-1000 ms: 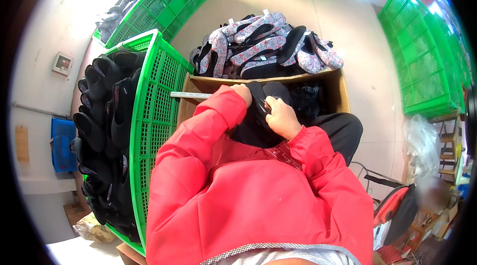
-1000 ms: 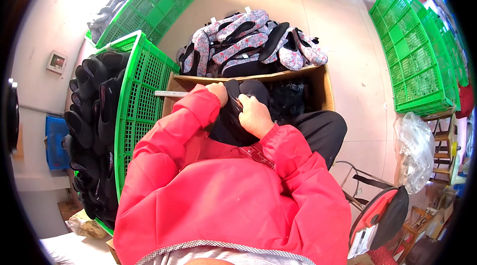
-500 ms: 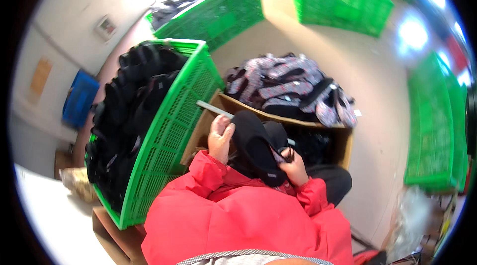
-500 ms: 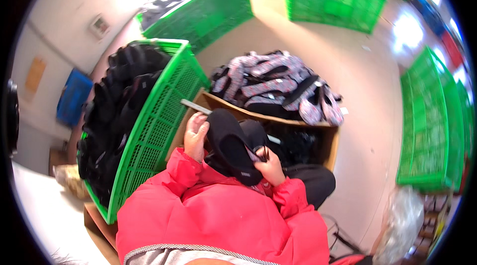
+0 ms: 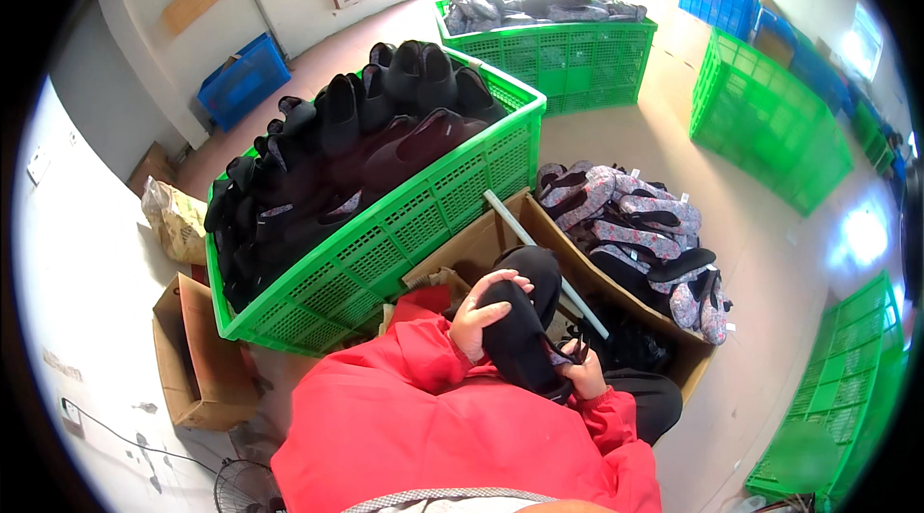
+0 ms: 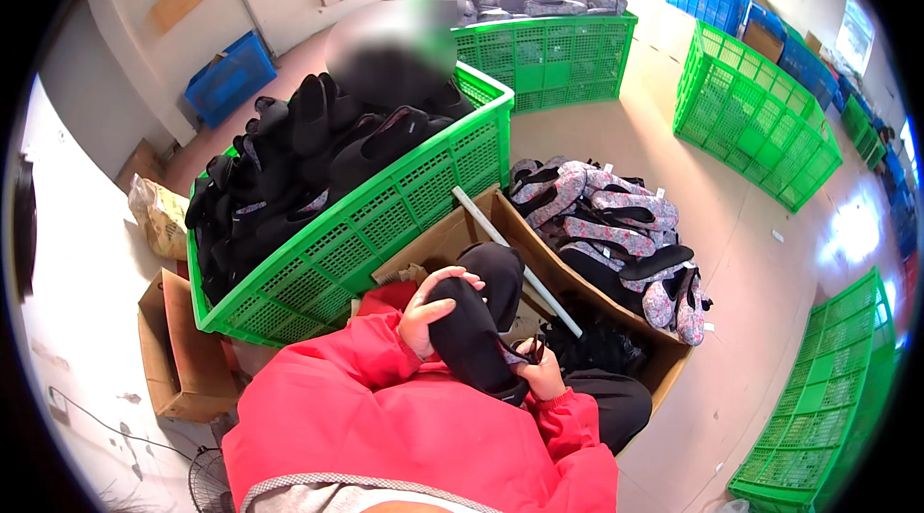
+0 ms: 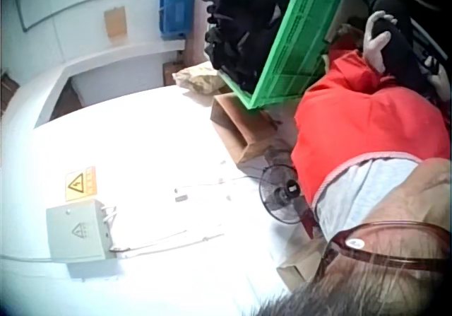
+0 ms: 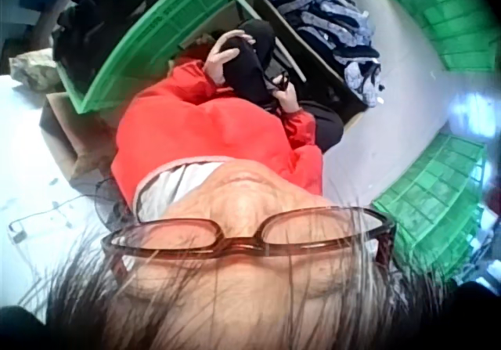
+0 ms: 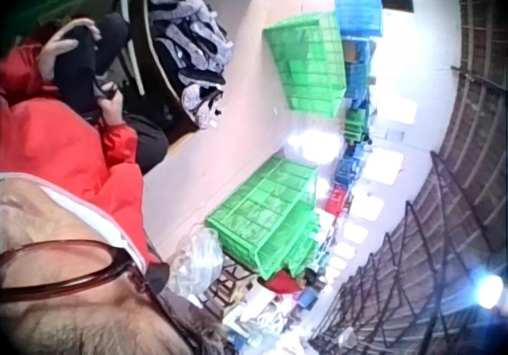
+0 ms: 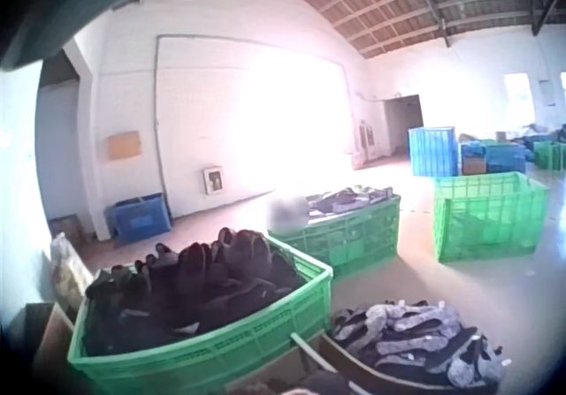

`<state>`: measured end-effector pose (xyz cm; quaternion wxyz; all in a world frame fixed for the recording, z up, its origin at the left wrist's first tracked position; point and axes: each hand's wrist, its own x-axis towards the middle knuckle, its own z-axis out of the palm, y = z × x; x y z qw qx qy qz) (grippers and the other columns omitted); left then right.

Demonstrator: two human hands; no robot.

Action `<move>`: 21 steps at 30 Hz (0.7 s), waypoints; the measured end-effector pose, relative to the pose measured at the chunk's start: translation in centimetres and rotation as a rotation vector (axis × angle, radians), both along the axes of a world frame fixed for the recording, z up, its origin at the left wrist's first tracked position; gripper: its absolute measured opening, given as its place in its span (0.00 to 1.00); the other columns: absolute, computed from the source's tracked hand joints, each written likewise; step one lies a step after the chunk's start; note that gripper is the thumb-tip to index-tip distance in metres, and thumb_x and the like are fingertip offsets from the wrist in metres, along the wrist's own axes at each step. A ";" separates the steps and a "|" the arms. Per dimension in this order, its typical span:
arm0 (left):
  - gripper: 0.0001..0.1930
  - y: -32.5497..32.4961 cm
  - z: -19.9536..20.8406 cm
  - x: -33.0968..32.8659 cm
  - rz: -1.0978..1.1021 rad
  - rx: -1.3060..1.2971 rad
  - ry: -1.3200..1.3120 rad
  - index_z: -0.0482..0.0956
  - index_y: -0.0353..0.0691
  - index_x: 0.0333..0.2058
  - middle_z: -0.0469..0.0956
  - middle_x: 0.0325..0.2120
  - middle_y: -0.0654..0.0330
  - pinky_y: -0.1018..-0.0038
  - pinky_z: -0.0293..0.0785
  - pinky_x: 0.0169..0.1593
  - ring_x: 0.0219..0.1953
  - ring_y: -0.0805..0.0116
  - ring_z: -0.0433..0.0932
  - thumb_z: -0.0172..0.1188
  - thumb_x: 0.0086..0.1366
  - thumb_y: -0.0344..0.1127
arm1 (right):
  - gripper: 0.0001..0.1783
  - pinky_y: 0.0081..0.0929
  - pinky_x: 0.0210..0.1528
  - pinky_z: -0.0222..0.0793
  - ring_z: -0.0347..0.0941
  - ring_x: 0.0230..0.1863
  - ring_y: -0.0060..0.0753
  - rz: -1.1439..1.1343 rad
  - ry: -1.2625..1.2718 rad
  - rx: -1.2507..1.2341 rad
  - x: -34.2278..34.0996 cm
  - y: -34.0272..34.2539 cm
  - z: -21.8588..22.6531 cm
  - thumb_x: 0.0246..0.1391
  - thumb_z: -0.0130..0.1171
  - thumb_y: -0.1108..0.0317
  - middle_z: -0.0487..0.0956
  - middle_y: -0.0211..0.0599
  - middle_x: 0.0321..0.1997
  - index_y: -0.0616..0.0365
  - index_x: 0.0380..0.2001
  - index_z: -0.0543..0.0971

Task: The person sits on the floor and uses scissors to trim loose threads and fabric edges from the sides of slippers. They pick up slippers from a cardboard box, perform the trimming, and place the finished items into a green plastic crate.

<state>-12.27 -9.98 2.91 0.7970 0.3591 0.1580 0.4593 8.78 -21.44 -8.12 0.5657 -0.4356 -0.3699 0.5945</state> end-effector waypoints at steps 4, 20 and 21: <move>0.20 0.5 -0.5 -1.6 0.182 0.126 0.107 0.72 0.36 0.52 0.76 0.40 0.58 0.70 0.75 0.51 0.44 0.68 0.77 0.59 0.59 0.24 | 0.13 0.22 0.45 0.68 0.72 0.35 0.21 -0.016 0.026 -0.164 -2.7 -0.2 2.5 0.45 0.59 0.81 0.77 0.28 0.34 0.58 0.36 0.74; 0.17 2.0 3.7 -11.8 0.447 0.506 0.604 0.73 0.35 0.52 0.80 0.46 0.55 0.71 0.70 0.57 0.51 0.67 0.76 0.59 0.67 0.35 | 0.19 0.11 0.29 0.64 0.68 0.28 0.13 0.013 -0.494 -0.085 -6.4 2.4 7.7 0.54 0.53 0.78 0.76 0.24 0.37 0.59 0.51 0.73; 0.21 2.6 3.1 -12.6 0.405 0.475 0.673 0.73 0.36 0.54 0.80 0.46 0.55 0.71 0.71 0.55 0.49 0.68 0.78 0.61 0.66 0.38 | 0.19 0.11 0.23 0.57 0.63 0.22 0.12 0.027 -0.445 -0.104 -6.0 2.5 8.2 0.57 0.54 0.69 0.76 0.23 0.35 0.58 0.52 0.73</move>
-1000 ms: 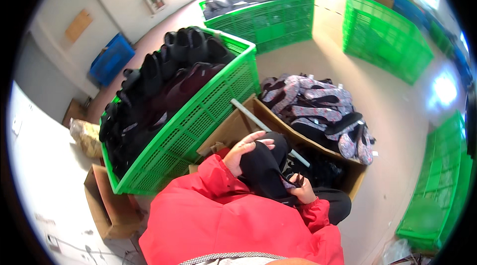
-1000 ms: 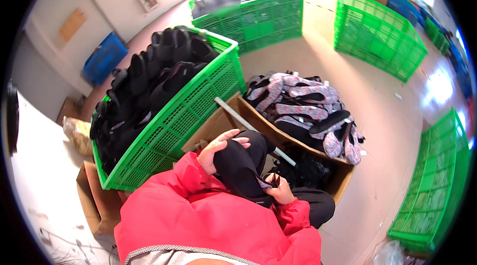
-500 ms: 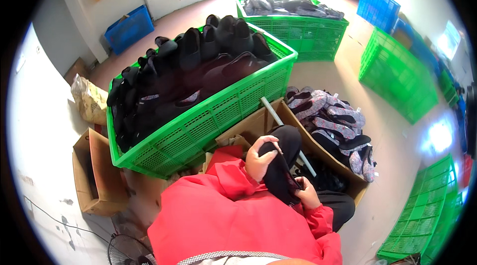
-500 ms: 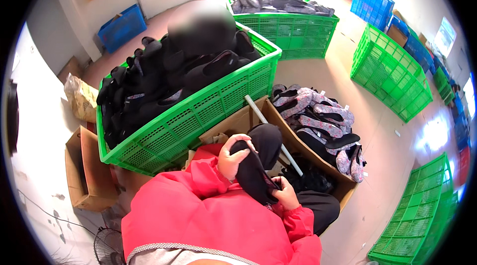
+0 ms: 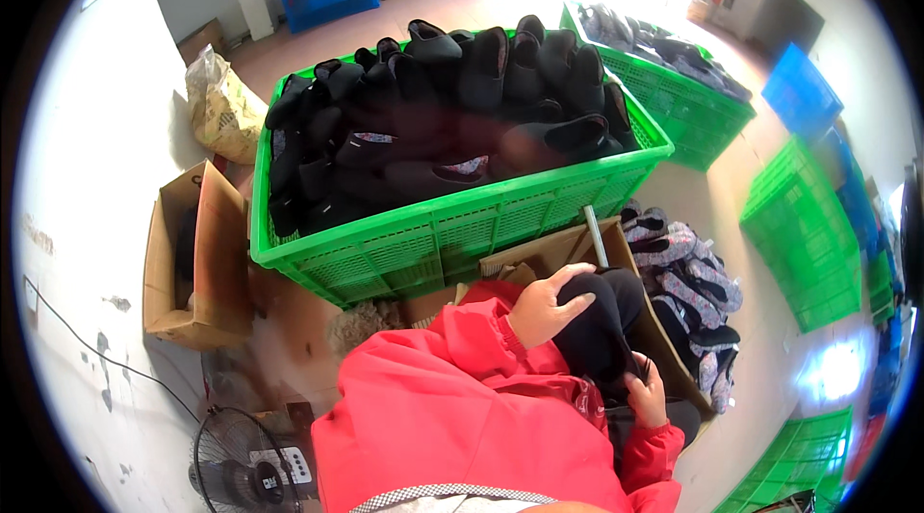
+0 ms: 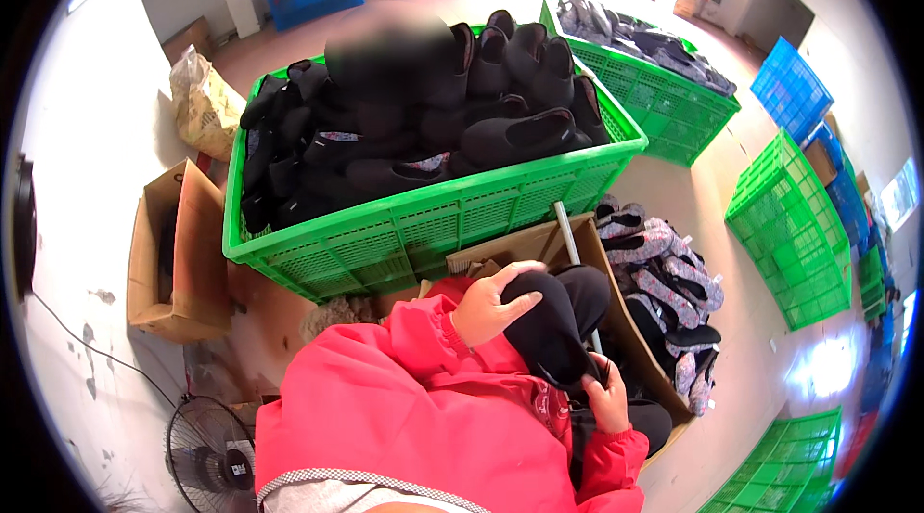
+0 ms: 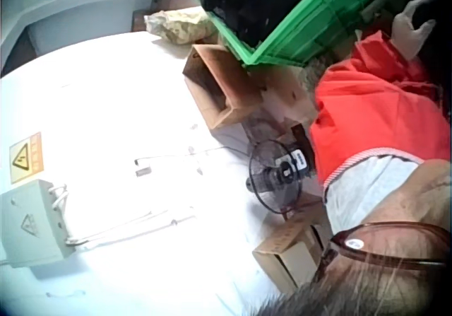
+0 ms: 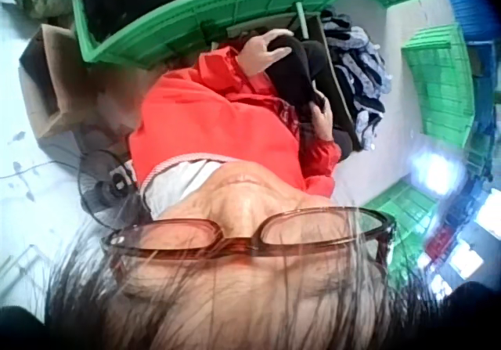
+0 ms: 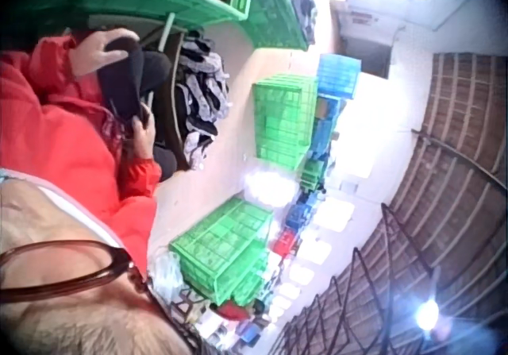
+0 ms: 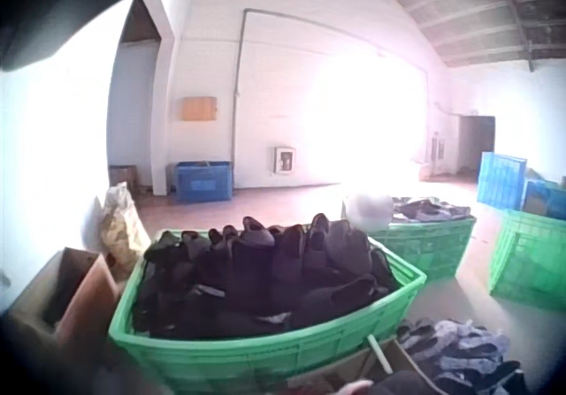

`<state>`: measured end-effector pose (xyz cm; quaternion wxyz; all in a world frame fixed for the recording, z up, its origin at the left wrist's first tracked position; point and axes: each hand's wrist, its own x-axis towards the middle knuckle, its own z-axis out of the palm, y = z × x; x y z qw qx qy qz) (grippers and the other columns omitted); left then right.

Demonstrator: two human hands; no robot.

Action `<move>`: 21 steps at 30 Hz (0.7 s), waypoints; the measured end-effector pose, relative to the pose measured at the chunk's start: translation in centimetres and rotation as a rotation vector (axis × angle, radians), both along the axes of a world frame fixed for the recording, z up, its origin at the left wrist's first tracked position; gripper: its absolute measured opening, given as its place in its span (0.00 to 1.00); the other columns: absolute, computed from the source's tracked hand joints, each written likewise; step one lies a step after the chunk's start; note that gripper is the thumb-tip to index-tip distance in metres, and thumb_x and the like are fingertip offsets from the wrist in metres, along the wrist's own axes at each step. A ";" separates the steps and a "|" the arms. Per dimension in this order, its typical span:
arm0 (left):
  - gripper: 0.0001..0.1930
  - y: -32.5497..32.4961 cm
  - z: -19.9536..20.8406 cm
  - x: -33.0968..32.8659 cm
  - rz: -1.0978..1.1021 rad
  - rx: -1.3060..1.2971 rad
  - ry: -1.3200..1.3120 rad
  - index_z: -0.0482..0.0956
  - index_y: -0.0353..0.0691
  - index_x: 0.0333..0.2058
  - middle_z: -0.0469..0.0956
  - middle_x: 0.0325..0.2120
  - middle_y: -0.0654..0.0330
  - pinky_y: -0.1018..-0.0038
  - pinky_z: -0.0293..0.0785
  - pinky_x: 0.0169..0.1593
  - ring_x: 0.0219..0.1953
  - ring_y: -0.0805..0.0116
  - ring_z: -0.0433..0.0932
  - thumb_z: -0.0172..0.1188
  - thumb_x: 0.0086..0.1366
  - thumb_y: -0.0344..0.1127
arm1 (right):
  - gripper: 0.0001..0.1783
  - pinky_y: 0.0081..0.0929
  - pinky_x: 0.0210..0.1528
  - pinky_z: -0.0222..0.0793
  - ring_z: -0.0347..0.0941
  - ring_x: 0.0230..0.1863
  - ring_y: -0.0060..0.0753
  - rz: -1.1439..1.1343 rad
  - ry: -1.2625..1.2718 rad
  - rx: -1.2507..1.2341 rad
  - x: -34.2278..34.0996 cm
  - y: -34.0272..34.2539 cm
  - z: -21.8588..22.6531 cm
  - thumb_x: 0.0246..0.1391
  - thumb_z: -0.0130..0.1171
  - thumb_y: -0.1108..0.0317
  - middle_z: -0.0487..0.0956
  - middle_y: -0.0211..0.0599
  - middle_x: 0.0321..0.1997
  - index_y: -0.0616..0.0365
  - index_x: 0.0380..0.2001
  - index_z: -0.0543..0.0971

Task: The person sits on the floor and uses scissors to trim loose threads and fabric edges from the sides of slippers. They pick up slippers from a cardboard box, perform the trimming, and place the finished items into a green plastic crate.

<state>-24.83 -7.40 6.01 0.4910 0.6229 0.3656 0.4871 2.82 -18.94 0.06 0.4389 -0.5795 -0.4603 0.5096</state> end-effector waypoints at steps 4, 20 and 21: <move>0.22 1.8 -1.9 -2.1 0.046 0.011 0.157 0.73 0.37 0.52 0.82 0.40 0.48 0.68 0.75 0.49 0.44 0.54 0.81 0.64 0.62 0.39 | 0.32 0.14 0.13 0.47 0.57 0.12 0.13 -0.043 0.056 -0.061 1.9 -0.3 0.2 0.64 0.47 0.38 0.73 0.23 0.26 0.53 0.57 0.72; 0.20 6.7 3.0 -7.0 -0.218 -0.218 -0.315 0.73 0.38 0.54 0.75 0.47 0.63 0.73 0.66 0.59 0.51 0.73 0.72 0.60 0.62 0.28 | 0.26 0.14 0.09 0.51 0.68 0.12 0.21 -0.537 0.485 -0.130 -2.4 9.8 0.0 0.67 0.41 0.40 0.81 0.37 0.27 0.50 0.44 0.76; 0.20 7.4 4.0 -8.8 -0.044 -0.129 -0.265 0.73 0.38 0.52 0.74 0.47 0.63 0.72 0.65 0.59 0.52 0.72 0.71 0.59 0.60 0.26 | 0.24 0.14 0.10 0.49 0.73 0.17 0.23 -0.138 0.509 0.022 -1.5 9.7 -1.1 0.68 0.42 0.44 0.82 0.42 0.32 0.52 0.46 0.75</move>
